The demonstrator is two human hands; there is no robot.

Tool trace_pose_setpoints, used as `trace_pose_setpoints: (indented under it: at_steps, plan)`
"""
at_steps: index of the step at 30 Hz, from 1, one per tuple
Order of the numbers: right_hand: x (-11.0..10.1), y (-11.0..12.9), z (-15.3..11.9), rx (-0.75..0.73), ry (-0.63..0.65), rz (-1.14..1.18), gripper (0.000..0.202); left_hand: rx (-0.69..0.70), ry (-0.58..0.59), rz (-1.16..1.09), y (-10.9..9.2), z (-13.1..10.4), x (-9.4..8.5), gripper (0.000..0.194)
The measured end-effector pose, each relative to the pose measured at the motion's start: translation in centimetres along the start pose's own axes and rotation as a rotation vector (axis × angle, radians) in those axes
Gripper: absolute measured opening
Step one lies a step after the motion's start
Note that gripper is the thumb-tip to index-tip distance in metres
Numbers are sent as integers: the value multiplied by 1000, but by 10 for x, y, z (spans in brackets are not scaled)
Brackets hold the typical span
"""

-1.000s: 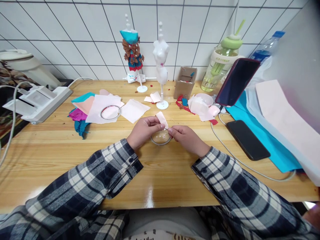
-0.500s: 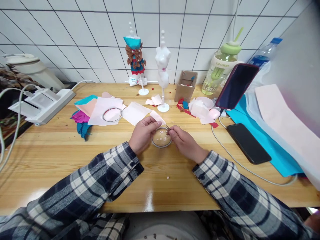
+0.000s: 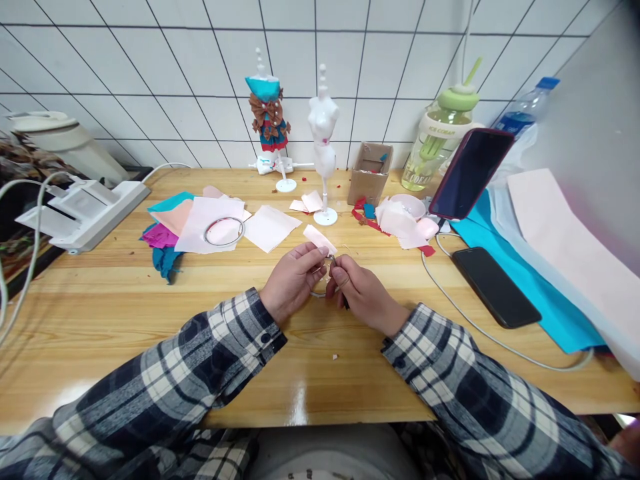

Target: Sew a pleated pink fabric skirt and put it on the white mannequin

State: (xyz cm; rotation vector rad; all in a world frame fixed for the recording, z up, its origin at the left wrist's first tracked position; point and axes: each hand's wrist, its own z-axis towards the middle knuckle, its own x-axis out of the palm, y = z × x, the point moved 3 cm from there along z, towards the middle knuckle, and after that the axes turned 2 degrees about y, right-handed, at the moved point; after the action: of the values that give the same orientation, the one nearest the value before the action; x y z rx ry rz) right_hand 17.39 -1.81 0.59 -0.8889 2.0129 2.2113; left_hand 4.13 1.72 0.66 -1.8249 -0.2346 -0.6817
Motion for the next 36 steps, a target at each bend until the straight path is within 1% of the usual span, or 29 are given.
trace_pose_setpoints:
  at_steps: [4, 9, 14, 21, 27, 32, 36]
  plan:
    - [1, 0, 1, 4, -15, 28, 24, 13, 12, 8, 1, 0, 0, 19]
    - [2, -2, 2, 2, -30, 49, 23, 31, -22, 14, 1, 1, 0, 18]
    - [2, -4, 2, 12, -44, 71, 23, 41, -12, 36, 1, 2, -1, 20]
    - [-1, -2, 2, -8, -82, 7, 24, 51, -9, 2, 1, 2, 0, 17]
    - [-1, -1, 2, 0, -69, -23, 24, 41, -12, 21, 1, 3, -2, 18]
    - [-5, 0, 1, -19, 11, -40, 29, 111, -24, 64, -5, 6, -5, 15]
    - [-13, -1, 1, 16, -49, -120, 30, 153, -35, 128, -10, 7, -7, 15]
